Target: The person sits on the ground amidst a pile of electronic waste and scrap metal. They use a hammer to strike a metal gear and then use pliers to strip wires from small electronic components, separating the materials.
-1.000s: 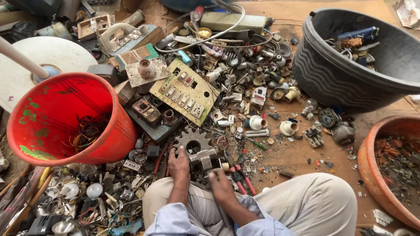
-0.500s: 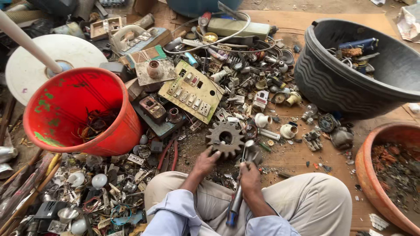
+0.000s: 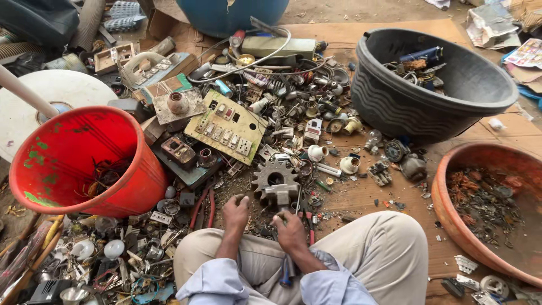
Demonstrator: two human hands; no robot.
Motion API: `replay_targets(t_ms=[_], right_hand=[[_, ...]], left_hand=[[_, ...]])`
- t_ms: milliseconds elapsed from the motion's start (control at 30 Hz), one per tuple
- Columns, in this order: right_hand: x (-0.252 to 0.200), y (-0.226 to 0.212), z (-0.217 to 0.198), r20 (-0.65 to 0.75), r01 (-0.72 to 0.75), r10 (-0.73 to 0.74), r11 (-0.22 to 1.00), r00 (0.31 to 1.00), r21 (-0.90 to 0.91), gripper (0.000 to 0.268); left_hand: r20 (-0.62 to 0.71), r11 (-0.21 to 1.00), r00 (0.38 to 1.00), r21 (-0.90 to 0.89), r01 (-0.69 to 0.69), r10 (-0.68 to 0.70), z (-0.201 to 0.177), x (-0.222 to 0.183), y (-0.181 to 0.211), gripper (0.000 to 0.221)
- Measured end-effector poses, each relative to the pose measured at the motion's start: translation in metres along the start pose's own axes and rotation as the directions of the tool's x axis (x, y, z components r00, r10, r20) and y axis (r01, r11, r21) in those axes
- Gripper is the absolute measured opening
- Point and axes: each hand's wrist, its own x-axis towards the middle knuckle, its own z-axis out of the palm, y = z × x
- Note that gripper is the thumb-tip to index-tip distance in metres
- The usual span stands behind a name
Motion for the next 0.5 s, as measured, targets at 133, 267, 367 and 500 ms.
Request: replay_targets(t_ms=[133, 267, 367, 500], right_hand=[[0.004, 0.0, -0.006, 0.009, 0.155, -0.155, 0.985, 0.988, -0.073, 0.028], [0.027, -0.012, -0.044, -0.246, 0.128, -0.101, 0.987, 0.964, 0.1, 0.031], [0.101, -0.021, -0.08, -0.232, -0.282, 0.321, 0.941, 0.918, 0.186, 0.024], [0.164, 0.0, -0.067, -0.214, -0.017, 0.022, 1.0, 0.976, 0.024, 0.023]], left_hand=[[0.001, 0.999, 1.0, 0.044, -0.022, 0.022, -0.005, -0.009, 0.009, 0.038], [0.015, 0.995, 1.0, 0.101, 0.019, -0.02, -0.007, -0.018, 0.021, 0.038], [0.035, 0.99, 0.999, 0.137, 0.022, -0.027, -0.005, -0.016, 0.026, 0.038], [0.049, 0.991, 0.999, 0.135, 0.014, -0.021, -0.002, -0.008, 0.025, 0.038]])
